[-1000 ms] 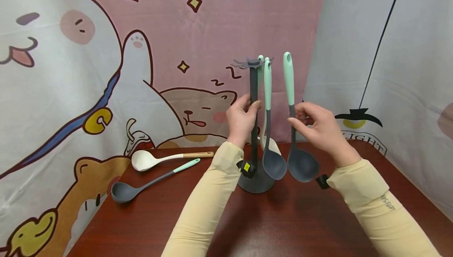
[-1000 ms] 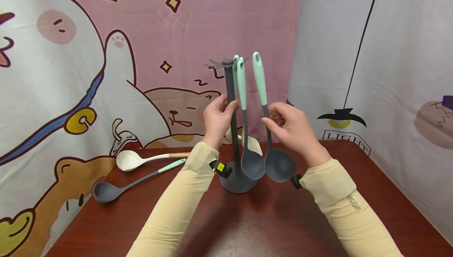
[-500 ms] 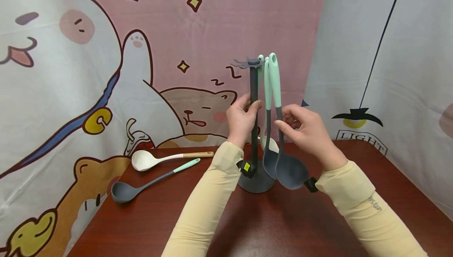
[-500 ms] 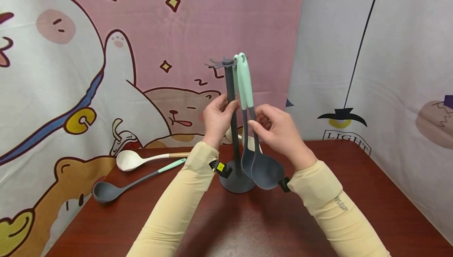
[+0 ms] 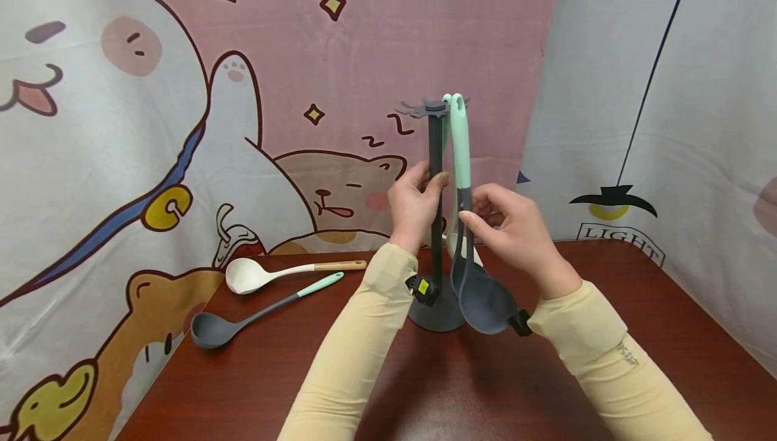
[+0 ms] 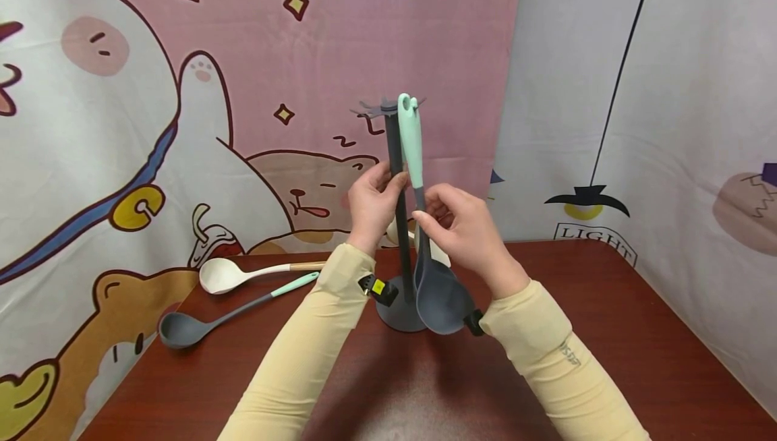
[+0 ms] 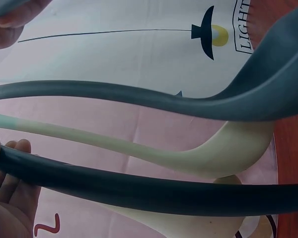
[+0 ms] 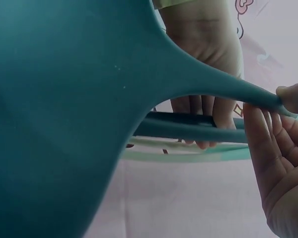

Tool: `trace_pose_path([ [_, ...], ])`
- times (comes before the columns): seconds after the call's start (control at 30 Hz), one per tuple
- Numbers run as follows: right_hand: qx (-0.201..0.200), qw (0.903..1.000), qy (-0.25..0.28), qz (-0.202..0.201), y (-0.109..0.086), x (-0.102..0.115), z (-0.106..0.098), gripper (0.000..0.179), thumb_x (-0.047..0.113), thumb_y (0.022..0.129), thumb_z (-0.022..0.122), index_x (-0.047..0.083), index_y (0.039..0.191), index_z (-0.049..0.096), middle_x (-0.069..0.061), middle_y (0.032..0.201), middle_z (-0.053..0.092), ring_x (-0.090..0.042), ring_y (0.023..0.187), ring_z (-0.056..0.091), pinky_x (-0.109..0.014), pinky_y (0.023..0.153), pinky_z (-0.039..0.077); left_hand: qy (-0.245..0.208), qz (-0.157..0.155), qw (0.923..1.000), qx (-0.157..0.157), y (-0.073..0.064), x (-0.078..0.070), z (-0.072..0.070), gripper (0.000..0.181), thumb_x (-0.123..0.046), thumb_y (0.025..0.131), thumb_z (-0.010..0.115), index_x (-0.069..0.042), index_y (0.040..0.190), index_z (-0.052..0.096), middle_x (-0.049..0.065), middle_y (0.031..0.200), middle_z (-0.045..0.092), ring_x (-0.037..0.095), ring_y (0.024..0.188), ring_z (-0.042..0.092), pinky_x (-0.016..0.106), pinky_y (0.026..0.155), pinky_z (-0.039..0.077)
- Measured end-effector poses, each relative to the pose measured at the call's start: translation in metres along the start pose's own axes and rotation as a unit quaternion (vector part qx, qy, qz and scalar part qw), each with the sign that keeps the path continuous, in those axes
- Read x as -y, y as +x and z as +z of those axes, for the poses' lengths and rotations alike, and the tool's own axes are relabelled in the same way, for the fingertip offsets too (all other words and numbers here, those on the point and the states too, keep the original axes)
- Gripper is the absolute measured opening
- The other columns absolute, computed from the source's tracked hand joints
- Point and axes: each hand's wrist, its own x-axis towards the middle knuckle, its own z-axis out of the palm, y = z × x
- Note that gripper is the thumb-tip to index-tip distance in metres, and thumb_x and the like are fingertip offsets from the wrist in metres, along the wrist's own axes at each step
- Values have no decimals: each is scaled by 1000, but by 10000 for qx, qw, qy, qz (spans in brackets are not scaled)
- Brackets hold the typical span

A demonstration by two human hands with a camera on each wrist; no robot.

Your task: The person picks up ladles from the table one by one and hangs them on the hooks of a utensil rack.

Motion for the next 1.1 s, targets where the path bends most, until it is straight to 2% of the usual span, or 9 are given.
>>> trace_pose_path([
  [0.27,-15,10000,-68,-9,-2,3,9,18,-4,84,75,3,96,64,0,81,62,-9,69,60,-17,61,50,29,-114,9999,57,-1,0,-1,16,-13,92,73,-5,105,74,3,89,74,8,80,67,25,70,53],
  [0.47,-22,10000,-85,-20,-2,3,13,17,-3,84,75,3,95,64,0,80,62,-9,69,60,-18,61,51,81,-49,10000,26,0,1,-1,17,-15,92,73,-9,108,75,3,91,74,9,80,68,26,71,54],
  [0.8,-51,9998,14,198,-3,8,19,17,-1,84,76,3,93,63,-1,79,61,-10,67,59,-19,60,50,158,14,9999,36,0,2,-2,22,-13,93,71,-9,114,74,3,94,75,10,82,69,25,73,52],
  [1.1,-31,9989,-165,429,-4,9,25,16,2,85,77,4,92,63,-1,78,61,-11,64,61,-25,59,51,144,52,9999,-21,1,3,-1,21,-10,92,70,-8,113,74,5,93,74,10,80,69,22,69,52],
])
